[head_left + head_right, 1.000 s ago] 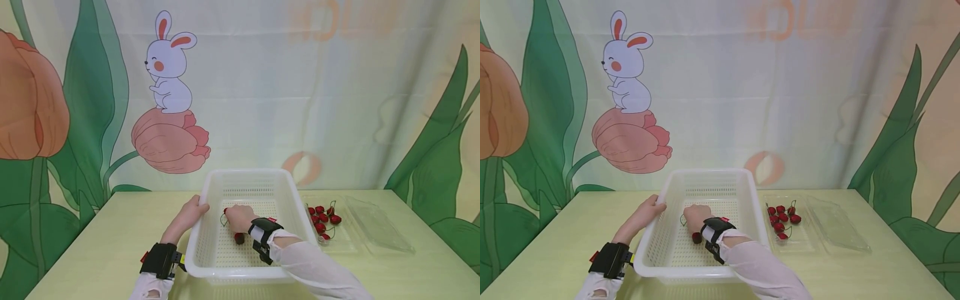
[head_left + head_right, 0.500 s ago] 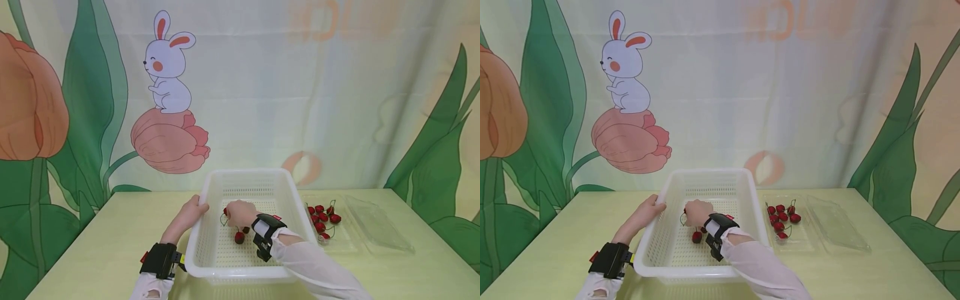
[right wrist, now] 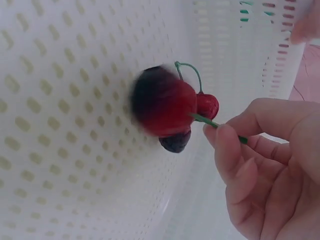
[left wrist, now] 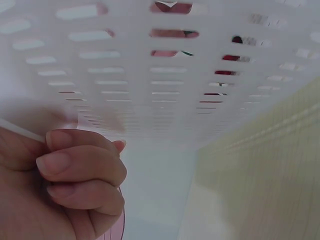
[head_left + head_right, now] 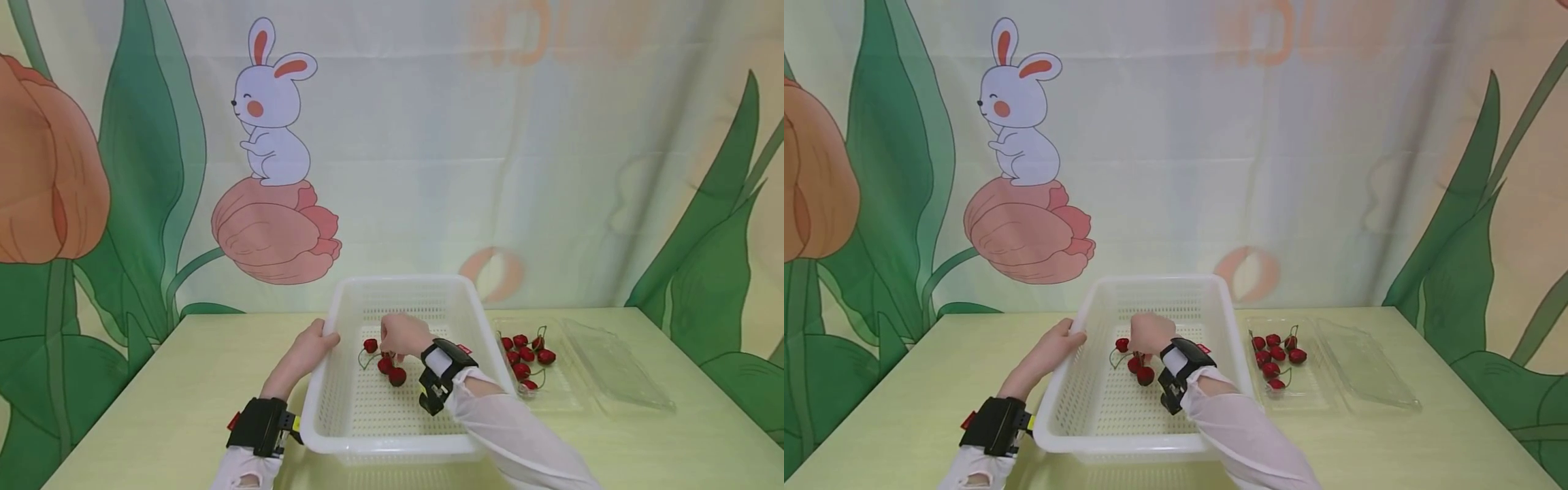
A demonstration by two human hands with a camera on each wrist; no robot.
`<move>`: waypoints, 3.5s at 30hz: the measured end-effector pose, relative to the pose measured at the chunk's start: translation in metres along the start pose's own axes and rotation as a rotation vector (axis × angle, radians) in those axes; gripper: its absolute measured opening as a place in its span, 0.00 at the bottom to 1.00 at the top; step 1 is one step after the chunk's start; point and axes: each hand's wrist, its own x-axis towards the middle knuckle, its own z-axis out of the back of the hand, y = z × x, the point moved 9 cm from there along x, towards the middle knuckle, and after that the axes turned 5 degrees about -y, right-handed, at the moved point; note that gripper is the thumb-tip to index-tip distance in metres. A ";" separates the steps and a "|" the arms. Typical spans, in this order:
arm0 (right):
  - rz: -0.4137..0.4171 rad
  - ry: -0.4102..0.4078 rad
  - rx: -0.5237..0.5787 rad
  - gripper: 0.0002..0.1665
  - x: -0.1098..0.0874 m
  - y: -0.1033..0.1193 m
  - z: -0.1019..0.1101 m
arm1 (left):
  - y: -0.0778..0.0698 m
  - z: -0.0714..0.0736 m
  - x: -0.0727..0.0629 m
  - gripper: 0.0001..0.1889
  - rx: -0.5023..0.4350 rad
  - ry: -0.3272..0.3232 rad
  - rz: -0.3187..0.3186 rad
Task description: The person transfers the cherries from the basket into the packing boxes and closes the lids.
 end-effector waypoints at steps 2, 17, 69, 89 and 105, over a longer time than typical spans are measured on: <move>-0.004 0.003 0.015 0.08 0.000 -0.001 0.002 | 0.000 0.001 0.000 0.17 0.000 -0.004 -0.003; -0.015 -0.012 0.086 0.07 0.004 -0.009 0.009 | -0.002 -0.002 -0.002 0.16 -0.044 0.010 0.010; -0.007 -0.070 0.483 0.04 0.009 0.016 0.040 | -0.003 0.002 -0.003 0.16 -0.012 -0.002 0.001; 0.032 -0.091 0.505 0.06 0.000 0.022 0.062 | -0.002 0.002 -0.001 0.15 -0.015 -0.009 -0.002; 0.024 -0.120 0.556 0.03 -0.006 0.018 0.081 | -0.005 0.002 -0.003 0.15 -0.034 -0.004 0.002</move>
